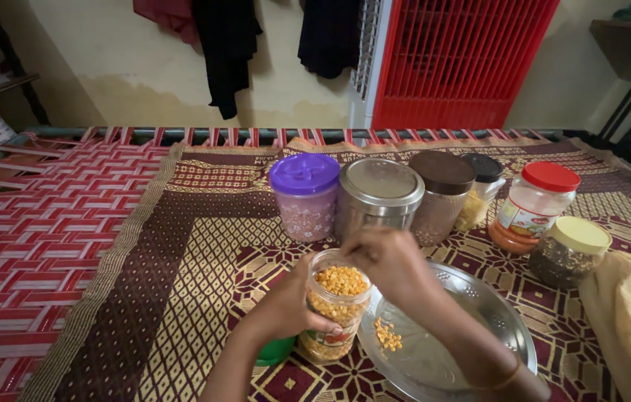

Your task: The person opens a plastic jar of puffed snack, pours some of its contents onto a metal plate, and screws the lid back on. They then open a steel canister, pour its contents onto the plate, and wipe the canister with a cloth.

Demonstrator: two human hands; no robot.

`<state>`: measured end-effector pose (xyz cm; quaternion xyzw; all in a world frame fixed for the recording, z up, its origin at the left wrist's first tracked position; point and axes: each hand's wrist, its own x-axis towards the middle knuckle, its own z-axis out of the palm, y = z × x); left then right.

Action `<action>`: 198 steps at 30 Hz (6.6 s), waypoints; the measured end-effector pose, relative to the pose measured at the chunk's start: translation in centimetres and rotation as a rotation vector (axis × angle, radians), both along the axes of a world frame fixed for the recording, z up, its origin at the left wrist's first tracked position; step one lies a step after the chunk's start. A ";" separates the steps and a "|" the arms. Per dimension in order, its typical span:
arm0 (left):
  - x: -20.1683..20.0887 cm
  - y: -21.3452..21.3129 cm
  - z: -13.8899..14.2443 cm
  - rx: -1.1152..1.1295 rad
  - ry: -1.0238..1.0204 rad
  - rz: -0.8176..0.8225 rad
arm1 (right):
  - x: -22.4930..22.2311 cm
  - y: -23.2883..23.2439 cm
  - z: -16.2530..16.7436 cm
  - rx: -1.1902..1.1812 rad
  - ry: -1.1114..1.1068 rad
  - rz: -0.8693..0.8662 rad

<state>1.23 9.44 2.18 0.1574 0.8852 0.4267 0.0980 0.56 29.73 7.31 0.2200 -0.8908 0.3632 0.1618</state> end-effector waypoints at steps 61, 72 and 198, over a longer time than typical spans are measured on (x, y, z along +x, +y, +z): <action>-0.3 0.3 0.0 0.100 -0.042 -0.016 | -0.9 4.8 -1.0 0.022 -0.026 -0.101; 0.4 0.3 1.0 0.070 -0.050 0.000 | 1.2 0.9 0.1 -0.014 0.094 0.024; -1.2 1.0 -0.7 0.233 -0.147 -0.024 | 2.3 8.9 -17.6 0.374 0.000 0.206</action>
